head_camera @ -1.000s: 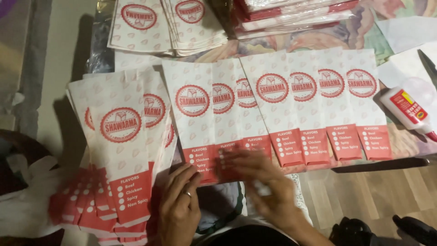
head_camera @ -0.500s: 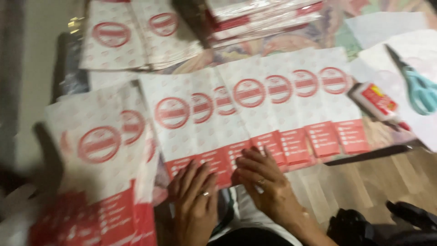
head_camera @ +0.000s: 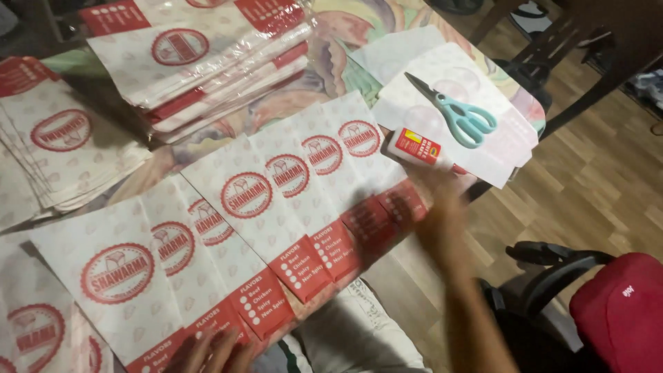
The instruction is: Applying glue to the edges of paper bags and pressing them together to seal them.
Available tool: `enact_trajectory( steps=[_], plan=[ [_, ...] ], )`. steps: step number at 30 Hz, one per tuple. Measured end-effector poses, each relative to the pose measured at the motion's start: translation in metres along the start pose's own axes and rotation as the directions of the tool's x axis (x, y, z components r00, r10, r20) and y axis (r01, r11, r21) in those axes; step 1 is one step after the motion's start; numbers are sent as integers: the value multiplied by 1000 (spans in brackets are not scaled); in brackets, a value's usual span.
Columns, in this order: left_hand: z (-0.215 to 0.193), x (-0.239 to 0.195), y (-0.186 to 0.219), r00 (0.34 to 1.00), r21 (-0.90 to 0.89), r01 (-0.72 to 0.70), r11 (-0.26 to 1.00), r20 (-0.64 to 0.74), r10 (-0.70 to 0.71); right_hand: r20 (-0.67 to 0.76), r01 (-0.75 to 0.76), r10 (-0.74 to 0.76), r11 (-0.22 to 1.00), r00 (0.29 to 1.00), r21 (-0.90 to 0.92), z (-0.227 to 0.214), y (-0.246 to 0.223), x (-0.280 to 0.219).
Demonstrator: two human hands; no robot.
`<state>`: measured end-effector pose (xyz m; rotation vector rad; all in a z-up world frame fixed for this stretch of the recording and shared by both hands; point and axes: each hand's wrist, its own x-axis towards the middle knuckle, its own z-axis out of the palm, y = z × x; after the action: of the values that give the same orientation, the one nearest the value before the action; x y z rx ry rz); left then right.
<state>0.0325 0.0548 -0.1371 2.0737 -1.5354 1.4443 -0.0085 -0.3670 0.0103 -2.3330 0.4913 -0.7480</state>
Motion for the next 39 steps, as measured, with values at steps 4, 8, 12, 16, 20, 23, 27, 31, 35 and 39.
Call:
enact_trajectory(
  steps=[4, 8, 12, 16, 20, 23, 27, 31, 35, 39],
  plan=[
    [-21, 185, 27, 821, -153, 570, 807, 68, -567, 238, 185, -59, 814, 969, -551, -41, 59, 82],
    [13, 257, 34, 799, -410, 579, 705, 110, -592, 348, 160, -6, 895, 937, -416, -45, 65, 97],
    [76, 292, 54, 830, -602, 544, 584, 283, -481, 192, 65, -18, 969, 981, -239, -66, 57, 86],
    [138, 304, 85, 797, -598, 603, 528, 480, -366, -174, -148, 316, 776, 933, 613, -83, 19, 51],
    [152, 302, 97, 783, -538, 613, 579, 511, -354, -162, -105, 328, 664, 931, 740, -100, 52, 18],
    [149, 302, 95, 785, -524, 616, 589, 470, -403, -91, -149, 300, 687, 949, 711, -103, 67, -2],
    [143, 308, 92, 771, -486, 628, 607, 494, -402, -78, -123, 328, 549, 941, 827, -95, 72, -22],
    [144, 303, 94, 744, -466, 651, 599, 548, -383, -188, -149, 394, 681, 900, 717, -82, 97, -37],
    [146, 297, 95, 738, -485, 660, 574, 563, -372, -160, -127, 315, 723, 936, 680, -73, 86, -39],
    [146, 294, 94, 731, -483, 662, 572, 585, -352, -101, -205, 326, 774, 940, 599, -65, 78, -38]
  ],
)
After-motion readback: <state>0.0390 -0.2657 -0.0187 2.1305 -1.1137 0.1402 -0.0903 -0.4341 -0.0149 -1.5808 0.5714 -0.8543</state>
